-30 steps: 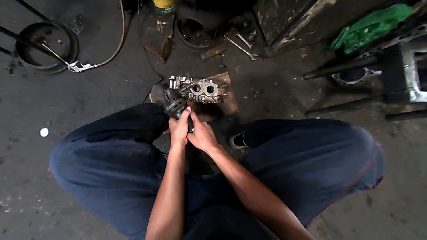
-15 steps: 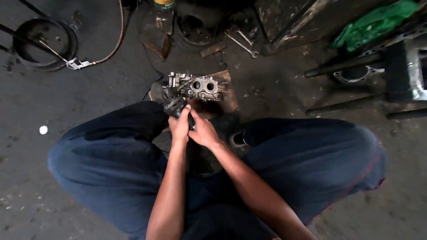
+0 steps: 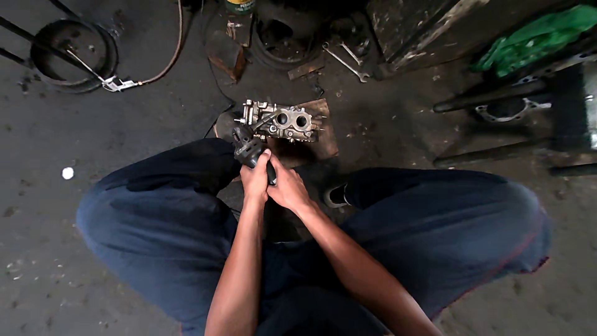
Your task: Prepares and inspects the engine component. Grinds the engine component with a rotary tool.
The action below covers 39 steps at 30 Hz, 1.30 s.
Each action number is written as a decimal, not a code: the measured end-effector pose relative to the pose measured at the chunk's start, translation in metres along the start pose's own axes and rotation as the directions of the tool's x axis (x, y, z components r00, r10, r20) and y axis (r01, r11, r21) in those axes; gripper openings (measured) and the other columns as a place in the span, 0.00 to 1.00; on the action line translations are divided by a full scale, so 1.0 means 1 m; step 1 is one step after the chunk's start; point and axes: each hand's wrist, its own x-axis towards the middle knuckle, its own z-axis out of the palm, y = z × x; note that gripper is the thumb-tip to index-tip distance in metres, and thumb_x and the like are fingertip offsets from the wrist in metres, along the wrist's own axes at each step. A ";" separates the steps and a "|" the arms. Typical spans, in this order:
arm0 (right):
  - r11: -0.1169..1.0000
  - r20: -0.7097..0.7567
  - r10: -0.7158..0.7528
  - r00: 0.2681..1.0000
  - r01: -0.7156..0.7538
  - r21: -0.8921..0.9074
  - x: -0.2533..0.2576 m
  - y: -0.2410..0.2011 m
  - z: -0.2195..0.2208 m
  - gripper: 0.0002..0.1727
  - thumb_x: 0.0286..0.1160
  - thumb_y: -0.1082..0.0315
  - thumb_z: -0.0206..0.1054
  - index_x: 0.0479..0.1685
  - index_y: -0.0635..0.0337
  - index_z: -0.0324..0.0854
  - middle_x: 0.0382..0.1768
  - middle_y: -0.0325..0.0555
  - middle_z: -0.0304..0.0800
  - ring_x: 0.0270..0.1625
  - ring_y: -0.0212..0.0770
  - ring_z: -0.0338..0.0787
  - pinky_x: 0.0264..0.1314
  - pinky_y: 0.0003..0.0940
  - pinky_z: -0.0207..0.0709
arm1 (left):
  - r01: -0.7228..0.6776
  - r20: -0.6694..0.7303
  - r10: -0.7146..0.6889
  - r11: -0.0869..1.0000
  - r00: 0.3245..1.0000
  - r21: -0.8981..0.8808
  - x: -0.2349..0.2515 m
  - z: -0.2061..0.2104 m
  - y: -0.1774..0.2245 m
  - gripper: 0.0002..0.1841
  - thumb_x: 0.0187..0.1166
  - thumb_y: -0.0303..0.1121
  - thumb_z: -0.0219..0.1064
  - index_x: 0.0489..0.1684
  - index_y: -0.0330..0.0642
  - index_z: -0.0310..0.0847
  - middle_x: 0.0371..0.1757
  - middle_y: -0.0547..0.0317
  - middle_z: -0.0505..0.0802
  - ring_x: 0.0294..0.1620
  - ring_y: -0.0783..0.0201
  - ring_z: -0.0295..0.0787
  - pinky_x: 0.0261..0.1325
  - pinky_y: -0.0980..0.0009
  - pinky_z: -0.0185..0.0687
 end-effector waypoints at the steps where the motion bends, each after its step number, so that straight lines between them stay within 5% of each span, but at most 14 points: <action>1: 1.000 0.000 -0.005 1.000 0.005 0.013 0.001 0.002 0.000 0.47 0.68 0.57 0.74 0.93 0.31 0.56 0.56 0.50 0.93 0.59 0.54 0.92 0.61 0.58 0.83 | -0.004 -0.005 0.005 1.000 1.000 0.010 -0.001 0.001 0.000 0.27 0.75 0.47 0.78 0.63 0.37 0.81 0.43 0.47 0.94 0.41 0.58 0.94 0.47 0.58 0.92; 18: 0.998 0.014 0.000 1.000 0.001 -0.060 0.005 0.001 -0.014 0.47 0.67 0.57 0.74 0.92 0.29 0.57 0.57 0.50 0.93 0.60 0.56 0.91 0.62 0.61 0.81 | 0.018 -0.023 -0.019 0.999 1.000 -0.049 0.000 0.011 0.001 0.26 0.77 0.47 0.76 0.63 0.36 0.80 0.42 0.46 0.93 0.40 0.57 0.94 0.46 0.58 0.92; 22: 0.999 -0.033 -0.029 0.999 0.028 -0.022 0.015 0.007 -0.012 0.48 0.65 0.58 0.77 0.91 0.29 0.59 0.53 0.51 0.93 0.56 0.58 0.92 0.55 0.65 0.83 | 0.012 0.001 -0.011 0.999 1.000 -0.035 0.007 0.015 0.000 0.30 0.74 0.51 0.77 0.66 0.40 0.79 0.45 0.49 0.94 0.42 0.58 0.94 0.46 0.58 0.92; 39: 1.000 0.032 -0.004 0.999 0.004 0.009 -0.003 -0.001 -0.007 0.48 0.66 0.58 0.75 0.93 0.31 0.56 0.59 0.50 0.92 0.61 0.54 0.91 0.63 0.59 0.82 | 0.001 -0.027 -0.001 1.000 1.000 0.003 -0.007 0.002 0.003 0.26 0.75 0.47 0.78 0.61 0.35 0.81 0.41 0.47 0.94 0.39 0.57 0.94 0.45 0.58 0.93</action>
